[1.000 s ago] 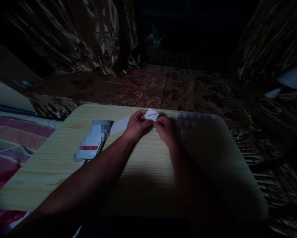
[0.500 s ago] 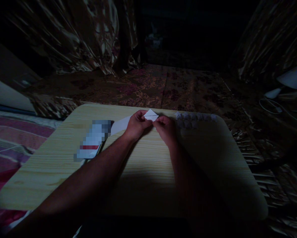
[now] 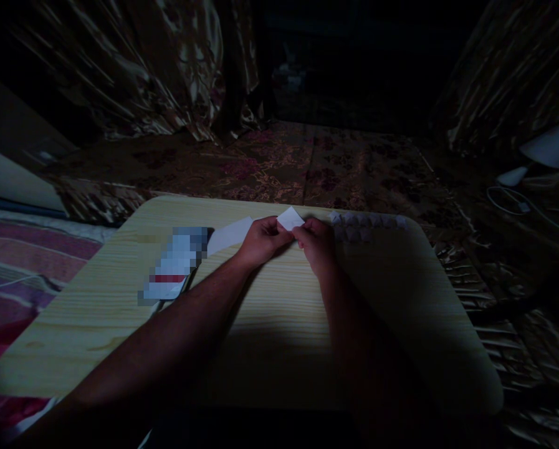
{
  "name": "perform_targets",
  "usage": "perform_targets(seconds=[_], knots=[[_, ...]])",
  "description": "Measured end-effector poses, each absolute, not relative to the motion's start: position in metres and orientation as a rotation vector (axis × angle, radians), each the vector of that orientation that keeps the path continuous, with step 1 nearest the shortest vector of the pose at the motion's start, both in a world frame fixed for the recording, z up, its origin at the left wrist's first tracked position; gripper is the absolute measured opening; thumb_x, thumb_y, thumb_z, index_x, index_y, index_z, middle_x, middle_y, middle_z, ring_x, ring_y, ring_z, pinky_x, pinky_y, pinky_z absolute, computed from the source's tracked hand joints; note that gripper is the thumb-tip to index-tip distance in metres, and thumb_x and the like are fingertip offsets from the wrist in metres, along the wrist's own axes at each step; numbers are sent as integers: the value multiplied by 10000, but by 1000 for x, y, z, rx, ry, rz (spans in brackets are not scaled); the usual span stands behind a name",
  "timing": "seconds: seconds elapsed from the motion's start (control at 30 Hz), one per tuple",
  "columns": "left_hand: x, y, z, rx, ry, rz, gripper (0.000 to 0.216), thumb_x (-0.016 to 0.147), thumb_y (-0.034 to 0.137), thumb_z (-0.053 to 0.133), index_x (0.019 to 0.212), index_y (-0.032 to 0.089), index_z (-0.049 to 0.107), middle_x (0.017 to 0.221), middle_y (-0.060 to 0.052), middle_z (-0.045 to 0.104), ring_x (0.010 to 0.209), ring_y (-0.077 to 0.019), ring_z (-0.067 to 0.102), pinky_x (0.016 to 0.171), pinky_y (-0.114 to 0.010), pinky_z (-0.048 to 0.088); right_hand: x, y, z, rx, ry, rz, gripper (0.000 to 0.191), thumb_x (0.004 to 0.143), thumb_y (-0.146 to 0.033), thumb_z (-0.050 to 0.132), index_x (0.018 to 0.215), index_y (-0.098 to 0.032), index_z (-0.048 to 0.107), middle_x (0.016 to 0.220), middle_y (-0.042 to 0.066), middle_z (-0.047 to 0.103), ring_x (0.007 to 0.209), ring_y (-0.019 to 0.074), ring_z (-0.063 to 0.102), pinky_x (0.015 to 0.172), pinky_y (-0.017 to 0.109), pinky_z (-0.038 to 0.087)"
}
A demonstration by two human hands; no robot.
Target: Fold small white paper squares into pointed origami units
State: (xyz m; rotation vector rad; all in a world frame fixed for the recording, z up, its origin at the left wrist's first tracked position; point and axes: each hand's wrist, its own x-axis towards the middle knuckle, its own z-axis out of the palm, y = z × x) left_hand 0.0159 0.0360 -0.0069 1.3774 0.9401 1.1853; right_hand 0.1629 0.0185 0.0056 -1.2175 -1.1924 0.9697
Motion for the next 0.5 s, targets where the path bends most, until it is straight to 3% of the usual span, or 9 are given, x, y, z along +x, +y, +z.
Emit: perform_targets(seconds=[0.3,0.5], knots=[[14,36,-7,1424,965,1136,235,671,303,766,670,145,593,643,13,584,569,-86,455,555,-232,345,163,19,6,-1275,-1230,983,135,662,-316,675,689,-200,612,507,-59,552,507,118,468,520,257,335],[14,34,-3,1425,985,1128,233,657,293,756,642,148,574,597,22,553,544,-81,427,530,-232,321,163,16,11,-1338,-1252,936,140,661,-332,651,672,-196,617,487,-59,517,496,119,442,501,261,304]])
